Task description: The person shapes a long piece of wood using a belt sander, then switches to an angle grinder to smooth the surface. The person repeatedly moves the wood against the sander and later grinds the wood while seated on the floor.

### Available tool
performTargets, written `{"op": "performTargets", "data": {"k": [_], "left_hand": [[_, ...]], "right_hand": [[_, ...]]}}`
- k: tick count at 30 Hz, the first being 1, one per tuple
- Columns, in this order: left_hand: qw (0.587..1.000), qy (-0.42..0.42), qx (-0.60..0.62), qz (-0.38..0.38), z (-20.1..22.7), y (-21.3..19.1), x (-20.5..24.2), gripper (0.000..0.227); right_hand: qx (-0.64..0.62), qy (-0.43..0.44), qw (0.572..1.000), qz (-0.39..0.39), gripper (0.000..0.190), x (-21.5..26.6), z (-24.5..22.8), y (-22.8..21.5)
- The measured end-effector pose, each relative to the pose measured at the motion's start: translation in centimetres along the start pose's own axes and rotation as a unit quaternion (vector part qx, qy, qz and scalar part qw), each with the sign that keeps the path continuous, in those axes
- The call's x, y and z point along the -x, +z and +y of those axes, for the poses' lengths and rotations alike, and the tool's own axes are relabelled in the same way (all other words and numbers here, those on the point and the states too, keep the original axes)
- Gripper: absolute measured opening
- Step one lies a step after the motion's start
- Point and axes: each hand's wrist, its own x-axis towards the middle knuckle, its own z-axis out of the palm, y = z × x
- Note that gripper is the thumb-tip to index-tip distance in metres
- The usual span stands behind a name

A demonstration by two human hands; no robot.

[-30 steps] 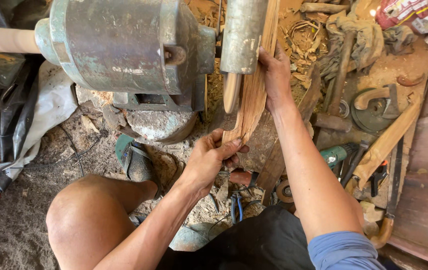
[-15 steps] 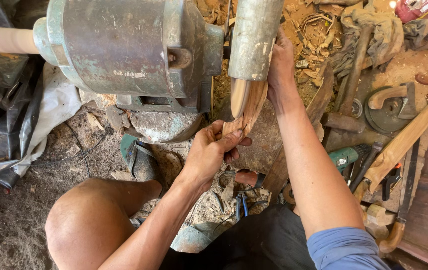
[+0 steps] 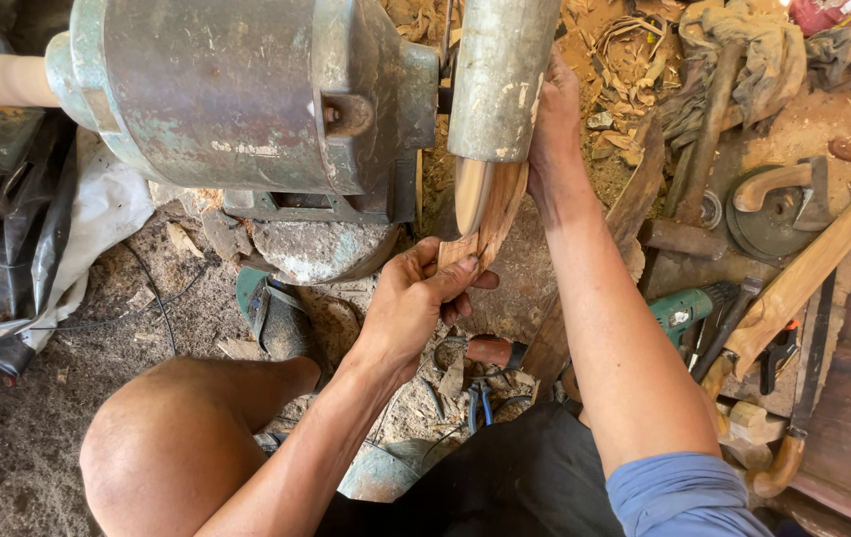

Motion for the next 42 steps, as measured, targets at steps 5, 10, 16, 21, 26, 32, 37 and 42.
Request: {"op": "performTargets", "data": {"k": [5,10,16,21,26,32,37,42], "left_hand": [[1.000,-0.004,0.002,0.001,0.1,0.0,-0.1,0.024],[1.000,0.002,0.004,-0.003,0.1,-0.1,0.0,0.023],[1.000,-0.003,0.005,0.002,0.2,-0.1,0.1,0.023],[1.000,-0.001,0.006,-0.001,0.4,0.0,0.2,0.024],[1.000,-0.005,0.011,-0.002,0.4,0.0,0.2,0.025],[1.000,-0.005,0.012,-0.004,0.5,-0.1,0.2,0.027],[1.000,-0.010,0.012,-0.001,0.4,-0.1,0.1,0.027],[1.000,-0.009,0.011,-0.002,0.4,-0.2,0.2,0.027]], "right_hand": [[-0.004,-0.006,1.000,-0.005,0.029,0.1,-0.3,0.2],[0.003,-0.018,1.000,-0.018,0.032,0.2,-0.4,0.1],[-0.005,0.007,1.000,0.003,0.033,0.1,-0.2,0.1],[-0.001,0.007,1.000,0.006,0.036,0.2,-0.2,0.1],[-0.020,0.004,1.000,-0.003,0.039,0.3,-0.2,0.2],[-0.019,0.012,1.000,0.008,0.046,0.2,-0.5,0.5],[-0.007,0.029,0.999,0.018,0.045,0.6,-0.8,0.8],[0.018,-0.004,1.000,0.004,0.043,1.1,-0.9,0.9]]}}
